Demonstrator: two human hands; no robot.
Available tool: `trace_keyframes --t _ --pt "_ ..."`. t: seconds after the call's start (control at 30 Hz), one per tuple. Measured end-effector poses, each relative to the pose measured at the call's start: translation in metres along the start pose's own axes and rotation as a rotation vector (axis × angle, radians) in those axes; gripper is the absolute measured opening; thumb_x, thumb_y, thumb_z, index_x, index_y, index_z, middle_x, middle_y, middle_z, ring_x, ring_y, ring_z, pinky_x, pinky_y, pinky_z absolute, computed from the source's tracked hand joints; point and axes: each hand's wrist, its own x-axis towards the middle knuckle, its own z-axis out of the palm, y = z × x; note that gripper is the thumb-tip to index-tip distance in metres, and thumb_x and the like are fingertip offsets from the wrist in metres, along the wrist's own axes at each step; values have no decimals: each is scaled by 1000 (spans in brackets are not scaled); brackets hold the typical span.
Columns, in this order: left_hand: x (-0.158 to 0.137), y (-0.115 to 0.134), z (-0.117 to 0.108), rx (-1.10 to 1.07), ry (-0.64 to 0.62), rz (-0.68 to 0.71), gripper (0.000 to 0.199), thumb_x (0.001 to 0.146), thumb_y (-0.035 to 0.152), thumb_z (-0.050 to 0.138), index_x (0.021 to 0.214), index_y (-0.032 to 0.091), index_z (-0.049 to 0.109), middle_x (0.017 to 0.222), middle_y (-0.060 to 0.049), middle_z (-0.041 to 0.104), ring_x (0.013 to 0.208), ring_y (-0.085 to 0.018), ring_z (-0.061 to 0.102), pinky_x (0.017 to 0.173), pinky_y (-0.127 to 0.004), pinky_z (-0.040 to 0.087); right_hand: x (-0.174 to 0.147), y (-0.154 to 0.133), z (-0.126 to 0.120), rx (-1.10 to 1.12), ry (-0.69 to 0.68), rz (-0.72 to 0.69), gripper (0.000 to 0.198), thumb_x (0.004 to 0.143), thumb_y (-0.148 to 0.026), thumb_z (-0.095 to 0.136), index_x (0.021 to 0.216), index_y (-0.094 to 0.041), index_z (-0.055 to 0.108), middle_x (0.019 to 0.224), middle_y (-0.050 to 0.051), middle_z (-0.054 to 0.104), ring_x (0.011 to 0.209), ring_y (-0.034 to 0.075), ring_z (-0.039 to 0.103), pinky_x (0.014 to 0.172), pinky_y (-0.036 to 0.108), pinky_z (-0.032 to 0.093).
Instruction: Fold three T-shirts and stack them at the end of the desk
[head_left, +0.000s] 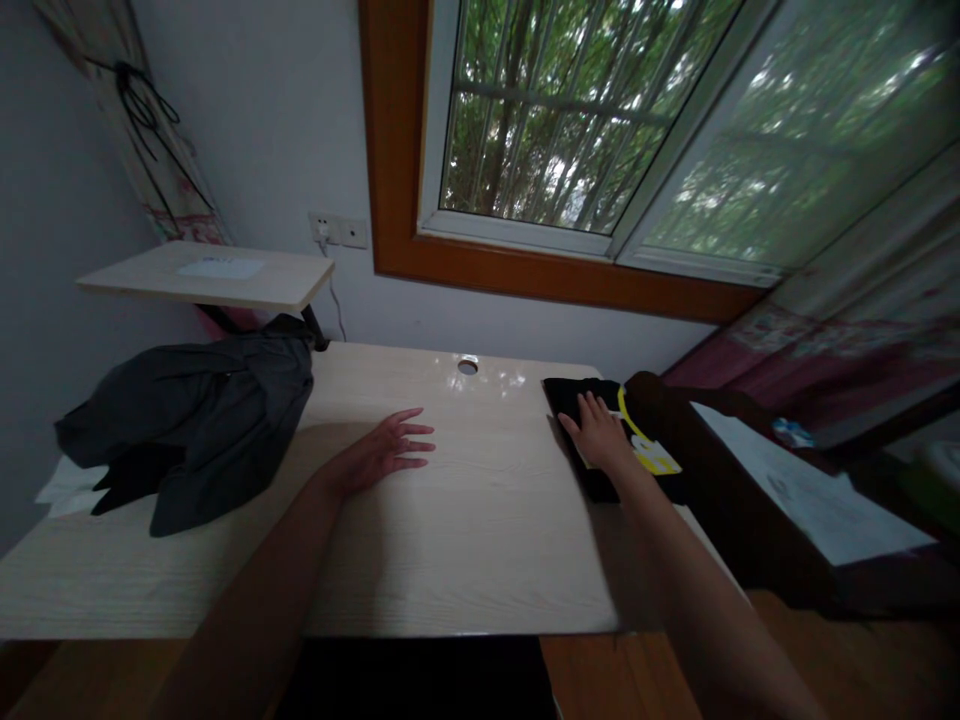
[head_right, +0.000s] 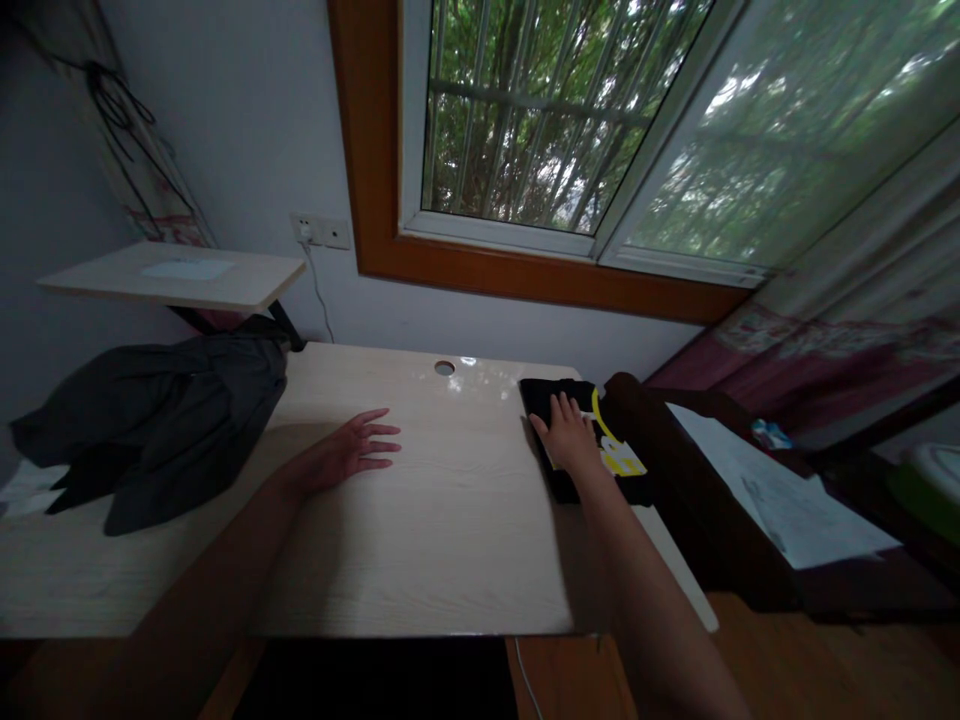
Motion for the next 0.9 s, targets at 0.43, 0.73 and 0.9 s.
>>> trace_keyframes --t 0.43,0.73,0.9 --pt "-3 3 5 20 5 18 55 95 31 61 148 30 45 149 -16 51 128 -33 59 109 -59 42 -90 -48 -17 -32 222 -160 62 99 -42 44 152 -9 41 160 22 36 151 38 28 120 63 19" --pt "-4 3 5 68 178 156 53 87 28 70 138 25 56 134 -13 63 115 -26 66 104 -48 49 -89 -119 -12 241 118 -372 57 103 -44 43 154 -19 41 160 12 41 150 32 33 122 59 24" --pt "-4 10 6 135 464 308 39 81 29 74 118 18 68 107 -6 71 91 -16 69 94 -36 53 -85 -143 -5 318 82 -382 53 104 -43 42 148 -17 49 158 13 43 148 30 37 122 56 27"
